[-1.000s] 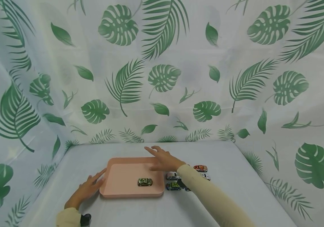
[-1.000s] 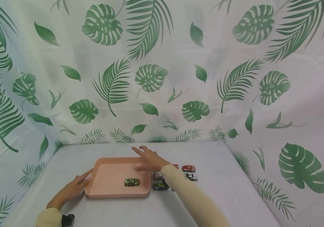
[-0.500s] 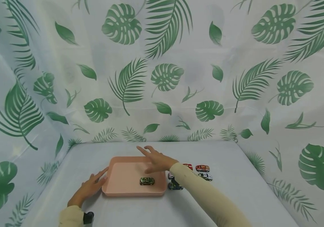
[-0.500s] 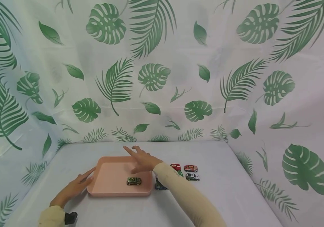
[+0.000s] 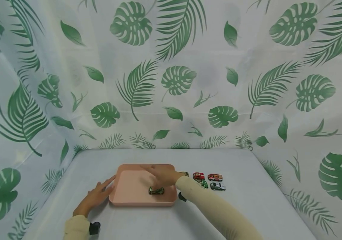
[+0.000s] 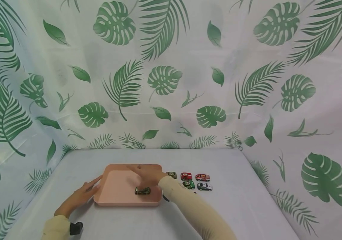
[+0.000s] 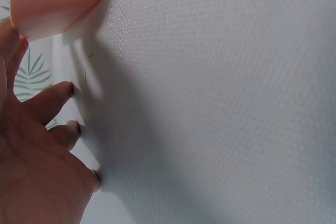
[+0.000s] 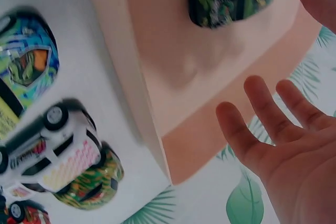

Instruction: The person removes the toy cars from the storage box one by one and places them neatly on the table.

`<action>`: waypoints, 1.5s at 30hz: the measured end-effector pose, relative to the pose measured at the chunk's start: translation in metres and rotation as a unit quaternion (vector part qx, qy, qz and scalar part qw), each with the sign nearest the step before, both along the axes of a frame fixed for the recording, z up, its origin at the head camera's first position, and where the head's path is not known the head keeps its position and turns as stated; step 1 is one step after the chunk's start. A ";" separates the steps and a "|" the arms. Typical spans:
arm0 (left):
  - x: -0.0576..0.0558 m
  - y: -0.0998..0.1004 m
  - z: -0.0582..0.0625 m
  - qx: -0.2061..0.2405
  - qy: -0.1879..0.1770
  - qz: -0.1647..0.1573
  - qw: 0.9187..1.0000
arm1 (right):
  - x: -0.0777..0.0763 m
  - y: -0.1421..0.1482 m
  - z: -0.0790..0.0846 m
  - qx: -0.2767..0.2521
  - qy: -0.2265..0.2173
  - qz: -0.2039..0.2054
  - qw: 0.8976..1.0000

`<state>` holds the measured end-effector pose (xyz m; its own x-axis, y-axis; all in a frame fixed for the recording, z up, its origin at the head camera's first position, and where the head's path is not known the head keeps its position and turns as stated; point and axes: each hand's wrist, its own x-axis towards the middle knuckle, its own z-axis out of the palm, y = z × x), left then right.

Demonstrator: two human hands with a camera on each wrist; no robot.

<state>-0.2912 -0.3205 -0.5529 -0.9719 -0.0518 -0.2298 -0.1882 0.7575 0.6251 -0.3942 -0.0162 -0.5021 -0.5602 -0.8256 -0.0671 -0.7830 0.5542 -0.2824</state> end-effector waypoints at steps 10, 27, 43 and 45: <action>0.000 0.002 0.002 -0.002 -0.001 0.001 1.000 | 0.012 -0.001 -0.006 0.012 -0.077 0.001 0.997; 0.000 0.004 0.002 -0.004 0.007 0.003 1.000 | 0.012 -0.002 -0.018 -0.001 -0.068 0.023 0.997; -0.001 0.002 -0.001 -0.005 -0.004 0.011 1.000 | 0.013 0.000 -0.012 -0.017 -0.058 0.032 0.998; -0.001 0.002 -0.001 -0.007 -0.004 0.011 1.000 | 0.013 0.000 -0.010 -0.018 -0.052 0.037 0.998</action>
